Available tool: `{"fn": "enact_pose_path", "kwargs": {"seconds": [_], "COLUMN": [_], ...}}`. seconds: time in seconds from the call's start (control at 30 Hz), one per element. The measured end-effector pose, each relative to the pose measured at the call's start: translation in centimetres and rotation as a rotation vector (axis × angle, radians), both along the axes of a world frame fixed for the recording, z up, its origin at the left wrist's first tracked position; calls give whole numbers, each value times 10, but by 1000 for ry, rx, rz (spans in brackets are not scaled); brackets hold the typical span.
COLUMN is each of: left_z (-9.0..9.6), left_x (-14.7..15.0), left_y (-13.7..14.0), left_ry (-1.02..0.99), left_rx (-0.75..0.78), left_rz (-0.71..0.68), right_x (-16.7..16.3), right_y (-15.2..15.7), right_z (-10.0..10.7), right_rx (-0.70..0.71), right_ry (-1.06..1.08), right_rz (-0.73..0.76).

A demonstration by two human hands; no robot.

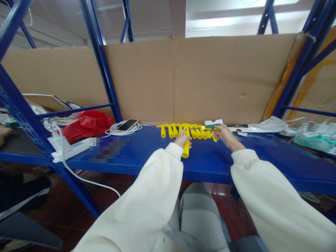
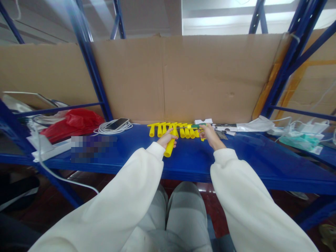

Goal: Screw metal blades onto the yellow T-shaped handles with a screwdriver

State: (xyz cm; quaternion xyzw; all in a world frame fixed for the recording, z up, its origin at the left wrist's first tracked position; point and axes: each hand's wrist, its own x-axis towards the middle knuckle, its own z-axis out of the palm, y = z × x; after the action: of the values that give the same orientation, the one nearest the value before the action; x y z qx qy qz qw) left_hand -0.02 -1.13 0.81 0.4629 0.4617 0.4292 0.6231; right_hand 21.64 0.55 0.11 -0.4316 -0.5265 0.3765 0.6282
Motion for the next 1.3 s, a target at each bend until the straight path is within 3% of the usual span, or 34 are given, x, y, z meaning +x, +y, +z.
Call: {"fn": "enact_pose_path", "kwargs": {"seconds": [0.23,0.47,0.93,1.3], "left_z": [2,-1,1,0], "left_x": [3,2,3,3], "left_y": [-4,0,-2,1], "left_ry": [18,-16,-3,2], "left_rx": [11,14,7,7], "left_rz": [-3,23,9,10], "right_x": [-5,-5,-5,-4], "right_y": [-7,-14,-9,-13], "right_z": [6,17,10,14], "right_rx": [-46,-128,-19,-7], "right_ry": [17,117,94,129], "right_rz": [-98,75,-110,-44]}}
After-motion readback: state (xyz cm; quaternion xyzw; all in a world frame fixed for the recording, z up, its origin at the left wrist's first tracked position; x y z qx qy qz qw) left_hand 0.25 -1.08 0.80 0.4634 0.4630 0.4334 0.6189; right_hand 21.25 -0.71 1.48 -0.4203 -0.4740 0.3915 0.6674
